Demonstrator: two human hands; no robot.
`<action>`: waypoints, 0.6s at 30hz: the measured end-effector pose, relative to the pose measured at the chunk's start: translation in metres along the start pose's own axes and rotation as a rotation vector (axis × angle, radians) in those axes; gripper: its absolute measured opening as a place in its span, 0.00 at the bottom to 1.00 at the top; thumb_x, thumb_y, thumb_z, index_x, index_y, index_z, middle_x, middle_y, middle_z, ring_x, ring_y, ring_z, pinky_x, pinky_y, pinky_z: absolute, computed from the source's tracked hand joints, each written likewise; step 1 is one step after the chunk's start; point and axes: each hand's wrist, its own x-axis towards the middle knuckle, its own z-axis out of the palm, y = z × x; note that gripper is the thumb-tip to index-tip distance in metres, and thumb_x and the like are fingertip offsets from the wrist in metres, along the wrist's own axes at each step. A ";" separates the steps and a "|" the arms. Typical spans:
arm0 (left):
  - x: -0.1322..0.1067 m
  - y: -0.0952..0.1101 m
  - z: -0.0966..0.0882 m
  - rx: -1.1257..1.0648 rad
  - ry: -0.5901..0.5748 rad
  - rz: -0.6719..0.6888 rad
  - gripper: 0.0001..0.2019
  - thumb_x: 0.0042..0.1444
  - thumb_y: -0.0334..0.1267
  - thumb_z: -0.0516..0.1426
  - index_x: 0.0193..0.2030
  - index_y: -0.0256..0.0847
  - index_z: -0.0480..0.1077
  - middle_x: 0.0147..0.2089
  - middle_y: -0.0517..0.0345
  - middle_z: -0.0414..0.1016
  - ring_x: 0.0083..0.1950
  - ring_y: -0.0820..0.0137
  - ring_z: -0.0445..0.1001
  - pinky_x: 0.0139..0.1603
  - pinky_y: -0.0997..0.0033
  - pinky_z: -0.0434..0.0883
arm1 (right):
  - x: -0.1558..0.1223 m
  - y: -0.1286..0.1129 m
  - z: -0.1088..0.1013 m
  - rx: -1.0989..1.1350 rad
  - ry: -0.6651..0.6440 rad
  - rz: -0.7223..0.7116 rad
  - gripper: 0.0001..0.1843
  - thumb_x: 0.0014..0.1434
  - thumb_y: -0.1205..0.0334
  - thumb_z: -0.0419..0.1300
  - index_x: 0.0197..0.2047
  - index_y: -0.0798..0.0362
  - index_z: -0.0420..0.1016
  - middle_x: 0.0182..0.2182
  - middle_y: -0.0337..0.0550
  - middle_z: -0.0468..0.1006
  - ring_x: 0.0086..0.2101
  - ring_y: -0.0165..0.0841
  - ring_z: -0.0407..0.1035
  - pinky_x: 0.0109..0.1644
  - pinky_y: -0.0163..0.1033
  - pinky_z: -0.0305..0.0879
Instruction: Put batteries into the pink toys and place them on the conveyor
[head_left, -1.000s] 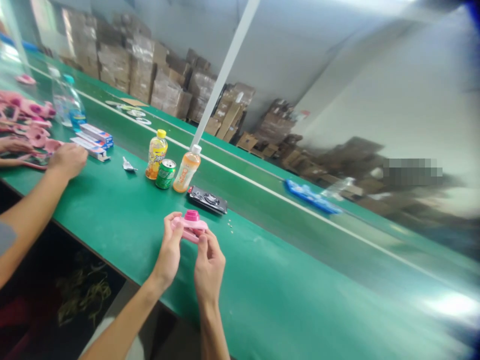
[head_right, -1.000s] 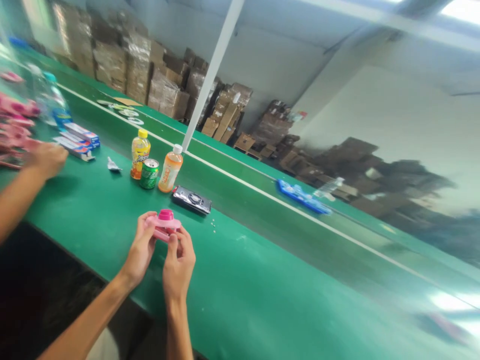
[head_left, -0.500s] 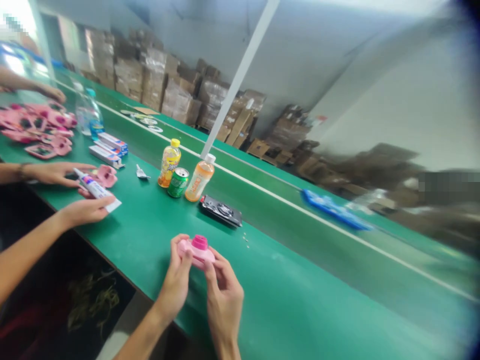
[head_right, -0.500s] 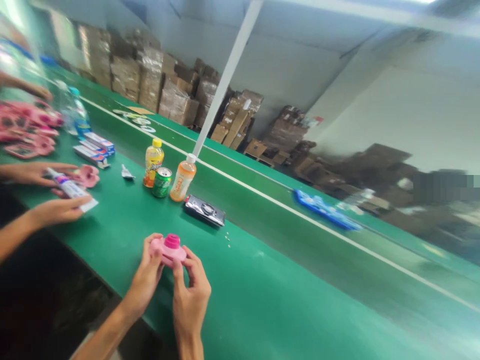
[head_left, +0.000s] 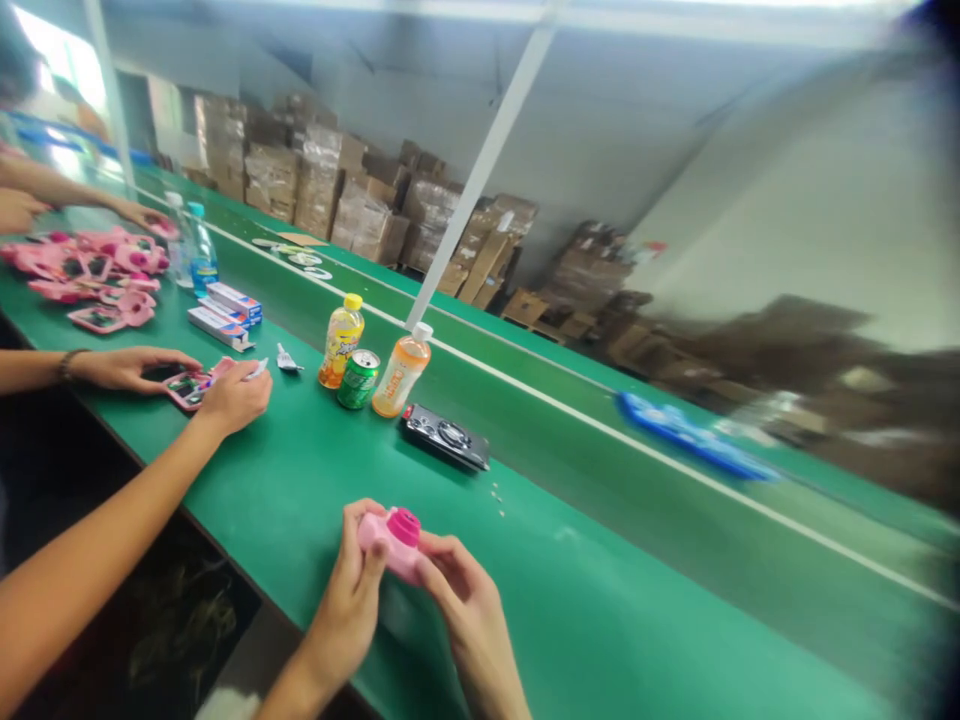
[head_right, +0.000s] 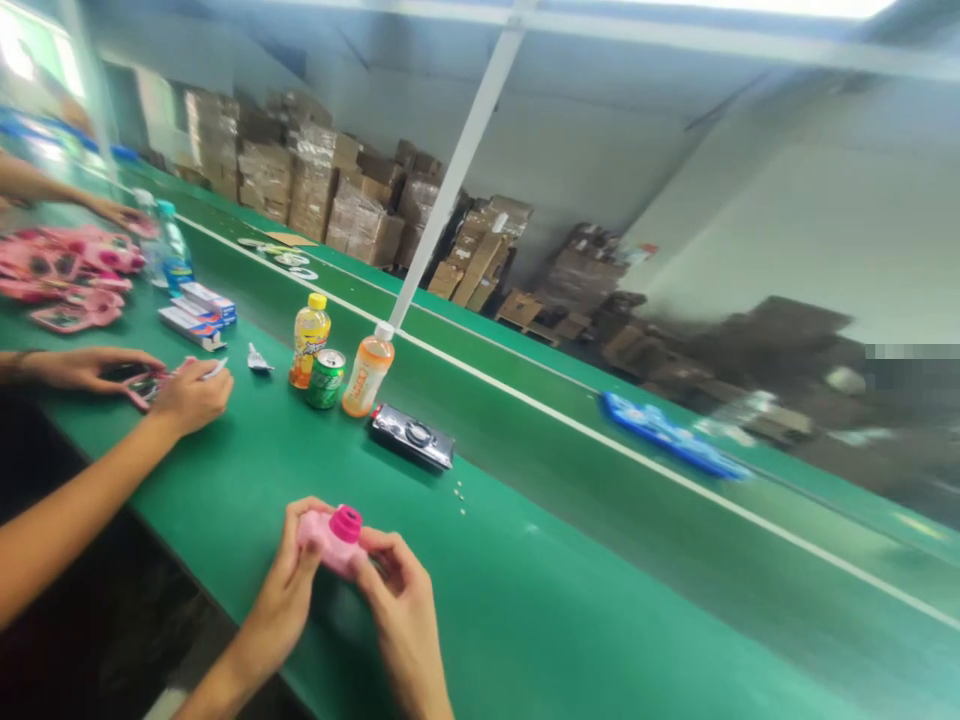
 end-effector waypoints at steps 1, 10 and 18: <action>-0.001 0.000 -0.001 0.025 0.001 -0.007 0.28 0.66 0.66 0.48 0.58 0.44 0.60 0.59 0.44 0.71 0.60 0.59 0.72 0.63 0.61 0.69 | 0.001 -0.004 -0.003 0.000 -0.038 0.019 0.21 0.56 0.43 0.73 0.39 0.53 0.79 0.44 0.48 0.83 0.48 0.42 0.76 0.56 0.43 0.72; 0.014 -0.028 0.007 0.126 0.014 -0.076 0.42 0.54 0.77 0.52 0.63 0.46 0.61 0.64 0.41 0.71 0.64 0.50 0.72 0.64 0.51 0.71 | 0.016 -0.001 -0.045 -0.150 -0.218 0.079 0.18 0.52 0.51 0.73 0.35 0.53 0.73 0.33 0.39 0.80 0.34 0.32 0.74 0.41 0.35 0.70; 0.043 -0.060 0.000 0.061 -0.034 -0.147 0.45 0.47 0.77 0.59 0.60 0.45 0.63 0.36 0.50 0.83 0.43 0.49 0.83 0.43 0.50 0.83 | 0.108 -0.025 -0.206 -0.650 0.546 -0.067 0.19 0.62 0.54 0.67 0.52 0.55 0.73 0.38 0.44 0.82 0.39 0.37 0.77 0.46 0.41 0.73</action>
